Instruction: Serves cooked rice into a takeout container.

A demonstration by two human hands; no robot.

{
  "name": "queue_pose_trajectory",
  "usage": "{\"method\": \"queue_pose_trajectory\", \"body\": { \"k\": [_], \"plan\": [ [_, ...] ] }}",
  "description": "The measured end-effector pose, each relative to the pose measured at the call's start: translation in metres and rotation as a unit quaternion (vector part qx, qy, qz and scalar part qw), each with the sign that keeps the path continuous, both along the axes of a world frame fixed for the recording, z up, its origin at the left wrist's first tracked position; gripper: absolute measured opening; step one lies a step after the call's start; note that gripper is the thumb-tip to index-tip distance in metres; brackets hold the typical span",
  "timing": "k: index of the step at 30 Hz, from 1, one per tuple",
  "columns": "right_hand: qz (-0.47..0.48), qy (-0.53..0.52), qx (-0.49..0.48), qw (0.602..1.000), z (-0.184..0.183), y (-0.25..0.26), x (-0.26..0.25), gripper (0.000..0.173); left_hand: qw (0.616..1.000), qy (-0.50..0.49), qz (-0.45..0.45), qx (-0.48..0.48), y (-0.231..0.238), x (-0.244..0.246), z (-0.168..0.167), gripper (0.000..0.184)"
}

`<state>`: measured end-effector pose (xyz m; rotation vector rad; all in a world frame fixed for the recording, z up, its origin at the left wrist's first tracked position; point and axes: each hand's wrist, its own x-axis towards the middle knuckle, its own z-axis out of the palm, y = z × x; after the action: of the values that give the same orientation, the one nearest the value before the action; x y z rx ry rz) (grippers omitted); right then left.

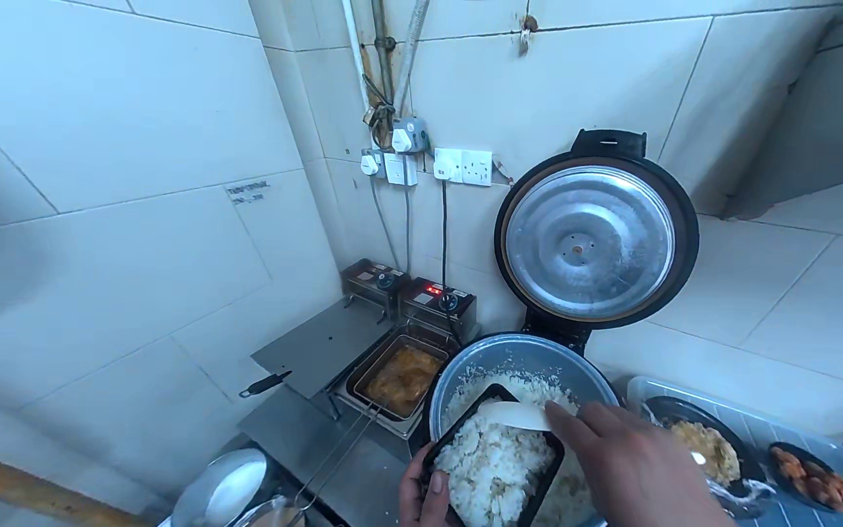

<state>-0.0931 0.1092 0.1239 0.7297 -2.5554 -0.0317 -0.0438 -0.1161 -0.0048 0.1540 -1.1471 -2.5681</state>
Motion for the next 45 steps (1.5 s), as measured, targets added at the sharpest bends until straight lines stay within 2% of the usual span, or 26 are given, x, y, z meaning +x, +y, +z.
{"method": "queue_pose_trajectory", "body": {
  "k": [5, 9, 13, 19, 23, 28, 32, 36, 40, 45],
  "plan": [
    [0.090, -0.172, 0.008, 0.981, 0.013, 0.020, 0.011, 0.029, 0.999, -0.002, -0.020, -0.026, -0.011, 0.000, -0.004, 0.056],
    [0.125, -0.171, -0.021, 0.977, 0.022, 0.041, 0.009, 0.029, 0.999, -0.010, -0.040, -0.021, -0.017, 0.002, -0.003, 0.060],
    [0.161, -0.196, 0.008, 0.967, 0.015, 0.036, 0.014, 0.029, 0.998, 0.004, -0.051, -0.036, -0.018, 0.001, -0.004, 0.067],
    [0.140, -0.136, -0.014, 0.981, 0.021, 0.038, 0.017, 0.030, 0.998, -0.012, -0.056, -0.021, -0.011, 0.005, -0.002, 0.065],
    [0.173, -0.110, -0.025, 0.978, -0.005, 0.020, 0.017, 0.033, 0.996, -0.035, -0.079, -0.012, -0.005, 0.007, -0.003, 0.065],
    [0.113, -0.085, -0.001, 0.990, 0.014, 0.035, 0.022, 0.030, 0.996, -0.043, -0.083, -0.014, -0.003, 0.012, -0.006, 0.061],
    [0.118, -0.067, 0.009, 0.991, -0.011, 0.027, 0.017, 0.035, 0.992, -0.068, -0.104, -0.003, 0.002, 0.014, -0.004, 0.061],
    [0.096, -0.066, -0.003, 0.993, 0.006, 0.028, 0.025, 0.032, 0.991, -0.068, -0.119, -0.009, 0.004, 0.014, -0.003, 0.056],
    [0.106, -0.072, 0.014, 0.992, -0.009, 0.020, 0.017, 0.035, 0.986, -0.083, -0.143, 0.003, 0.008, 0.012, -0.001, 0.054],
    [0.131, -0.081, 0.000, 0.988, -0.003, 0.021, 0.022, 0.034, 0.982, -0.088, -0.164, 0.016, 0.010, 0.011, -0.002, 0.054]
  ]
}}
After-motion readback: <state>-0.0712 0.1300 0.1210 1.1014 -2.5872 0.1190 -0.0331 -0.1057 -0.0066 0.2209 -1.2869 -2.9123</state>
